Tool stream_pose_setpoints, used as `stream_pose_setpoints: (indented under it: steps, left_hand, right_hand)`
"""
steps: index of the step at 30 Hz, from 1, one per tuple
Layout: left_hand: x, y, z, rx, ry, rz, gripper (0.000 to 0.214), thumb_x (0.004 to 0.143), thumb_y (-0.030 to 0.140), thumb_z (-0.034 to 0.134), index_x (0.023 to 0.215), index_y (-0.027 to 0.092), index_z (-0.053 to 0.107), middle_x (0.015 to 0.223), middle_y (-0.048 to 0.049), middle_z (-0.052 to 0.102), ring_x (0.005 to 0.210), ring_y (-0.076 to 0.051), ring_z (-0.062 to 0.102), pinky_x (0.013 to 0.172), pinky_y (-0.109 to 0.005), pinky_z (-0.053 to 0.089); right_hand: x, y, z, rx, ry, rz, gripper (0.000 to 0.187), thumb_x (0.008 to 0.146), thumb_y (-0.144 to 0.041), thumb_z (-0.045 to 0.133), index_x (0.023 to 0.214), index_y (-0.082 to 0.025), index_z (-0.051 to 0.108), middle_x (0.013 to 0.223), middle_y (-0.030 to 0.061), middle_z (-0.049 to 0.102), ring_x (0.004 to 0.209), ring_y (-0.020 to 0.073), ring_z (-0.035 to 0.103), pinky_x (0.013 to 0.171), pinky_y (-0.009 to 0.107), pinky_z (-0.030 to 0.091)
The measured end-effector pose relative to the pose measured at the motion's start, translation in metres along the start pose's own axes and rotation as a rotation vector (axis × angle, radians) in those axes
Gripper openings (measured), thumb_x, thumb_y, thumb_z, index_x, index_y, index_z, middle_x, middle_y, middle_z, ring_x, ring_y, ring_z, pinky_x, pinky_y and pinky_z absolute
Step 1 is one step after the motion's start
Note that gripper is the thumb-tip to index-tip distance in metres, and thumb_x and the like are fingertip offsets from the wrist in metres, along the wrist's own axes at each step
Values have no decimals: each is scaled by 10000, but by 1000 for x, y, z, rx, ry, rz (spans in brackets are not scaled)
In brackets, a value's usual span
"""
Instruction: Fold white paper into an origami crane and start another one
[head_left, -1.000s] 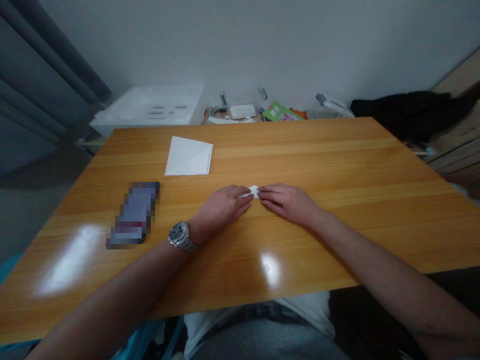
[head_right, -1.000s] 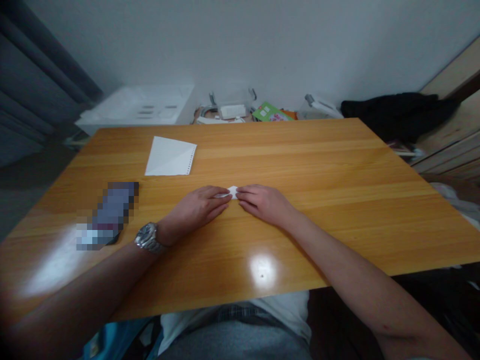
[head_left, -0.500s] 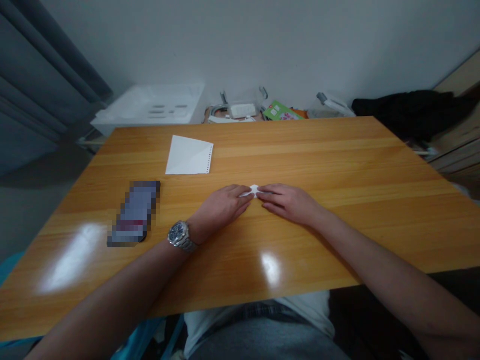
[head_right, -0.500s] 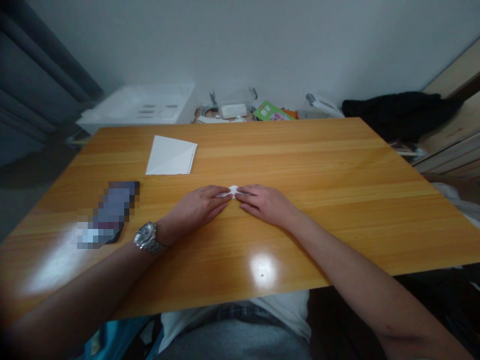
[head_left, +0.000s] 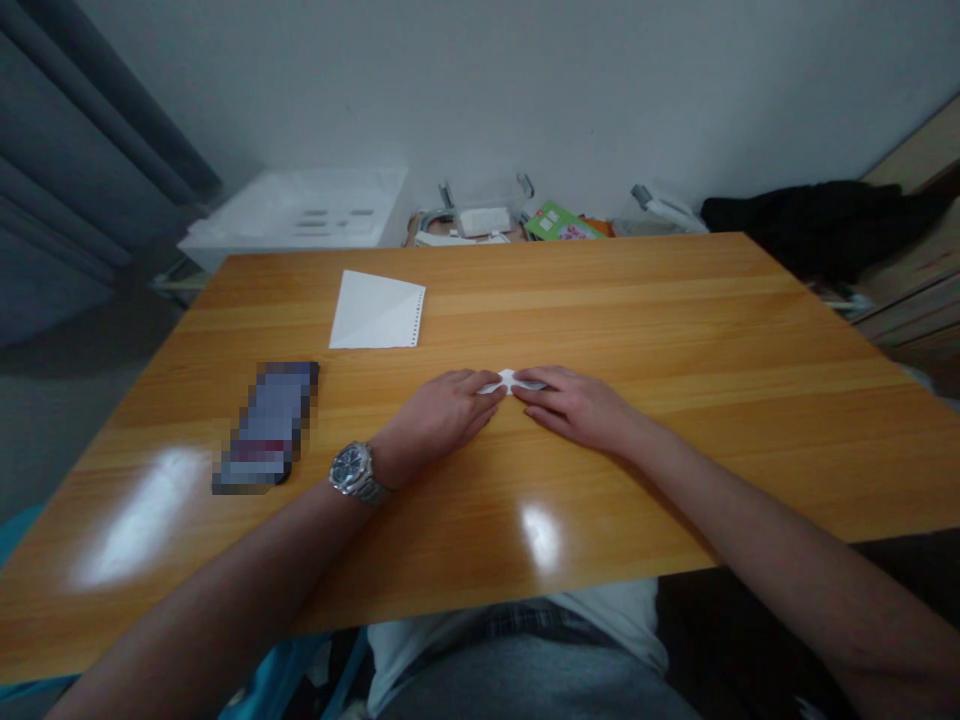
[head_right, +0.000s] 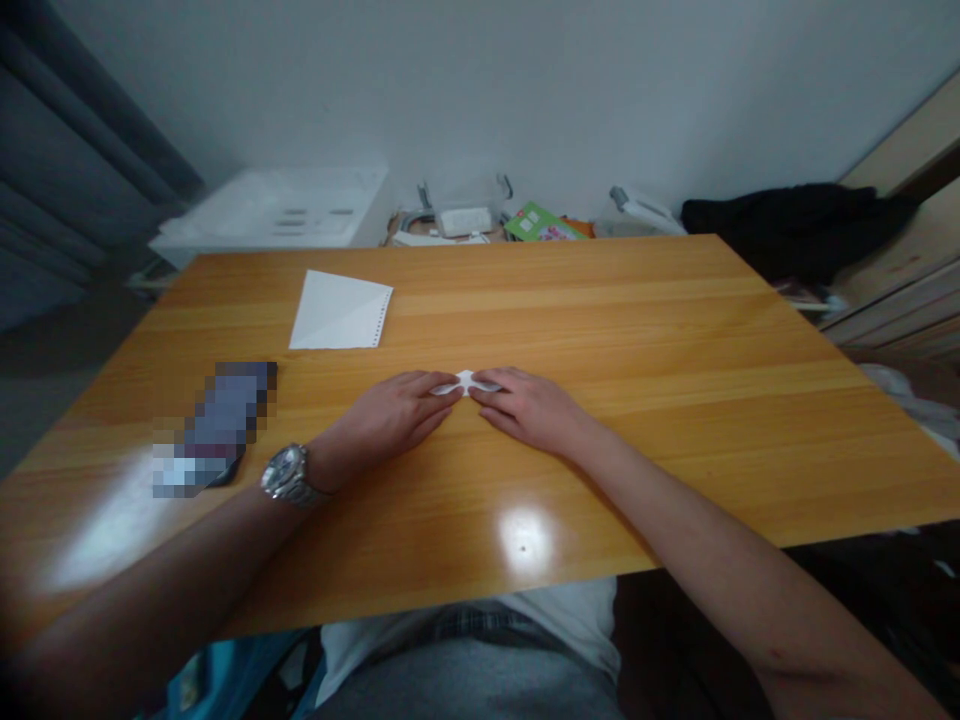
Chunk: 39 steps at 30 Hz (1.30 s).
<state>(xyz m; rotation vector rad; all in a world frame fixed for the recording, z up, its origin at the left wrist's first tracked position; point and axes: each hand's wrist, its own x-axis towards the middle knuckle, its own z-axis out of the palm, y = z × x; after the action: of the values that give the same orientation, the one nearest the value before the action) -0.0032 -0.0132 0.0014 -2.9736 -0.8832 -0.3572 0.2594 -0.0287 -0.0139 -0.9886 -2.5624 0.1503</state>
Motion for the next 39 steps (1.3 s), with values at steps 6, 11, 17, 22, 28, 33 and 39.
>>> stream_pose_setpoints:
  steps: [6, 11, 17, 22, 28, 33, 39]
  left_hand:
    - [-7, -7, -2, -54, -26, 32, 369, 1052, 270, 420, 1370, 194, 593, 1419, -102, 601, 1226, -243, 609, 1088, -426, 466]
    - [-12, -11, -4, -74, -68, 25, 404, 1064, 257, 384, 1437, 222, 536, 1499, -79, 541, 1319, -216, 560, 1189, -451, 370]
    - [-13, -11, -3, -59, -74, 52, 405, 1060, 266, 403, 1431, 186, 544, 1500, -101, 537, 1334, -237, 551, 1181, -457, 386]
    - [-11, -11, 0, -42, -49, 47, 405, 1049, 285, 436, 1421, 175, 552, 1474, -111, 559, 1300, -250, 574, 1162, -453, 410]
    - [-10, -9, 0, -50, -46, 28, 387, 1047, 280, 432, 1399, 185, 562, 1470, -90, 564, 1299, -236, 569, 1171, -441, 400]
    - [-7, -2, -1, 4, -41, 26, 442, 1051, 300, 433, 1468, 168, 492, 1444, -114, 576, 1277, -257, 565, 1148, -446, 409]
    - [-4, 4, 0, 51, -38, 9, 433, 1065, 340, 401, 1435, 159, 537, 1418, -111, 595, 1273, -271, 557, 1158, -456, 376]
  right_hand:
    - [-2, 1, -1, 20, -8, -12, 358, 1017, -236, 533, 1358, -210, 639, 1451, 137, 592, 1318, 282, 583, 1098, 508, 504]
    - [-6, 8, -2, -38, -82, -63, 401, 1040, -240, 480, 1426, -184, 569, 1501, 128, 547, 1353, 260, 560, 1121, 458, 497]
    - [-7, 13, 0, 15, -71, -55, 413, 1033, -234, 489, 1438, -197, 564, 1512, 111, 534, 1357, 251, 557, 1125, 456, 495]
    - [-9, 16, -5, 57, -31, -86, 390, 1031, -272, 503, 1399, -204, 611, 1477, 103, 574, 1311, 250, 599, 1097, 434, 522]
    - [-13, 17, -10, 39, -19, -83, 343, 1022, -273, 524, 1318, -191, 678, 1418, 120, 627, 1270, 265, 624, 1072, 443, 534]
    - [-12, 16, -8, 90, -12, -51, 333, 1028, -263, 505, 1299, -205, 690, 1410, 124, 627, 1271, 258, 615, 1074, 451, 522]
    - [-11, 15, -7, 108, -11, -18, 326, 1036, -269, 483, 1253, -197, 716, 1394, 132, 633, 1269, 259, 611, 1069, 451, 517]
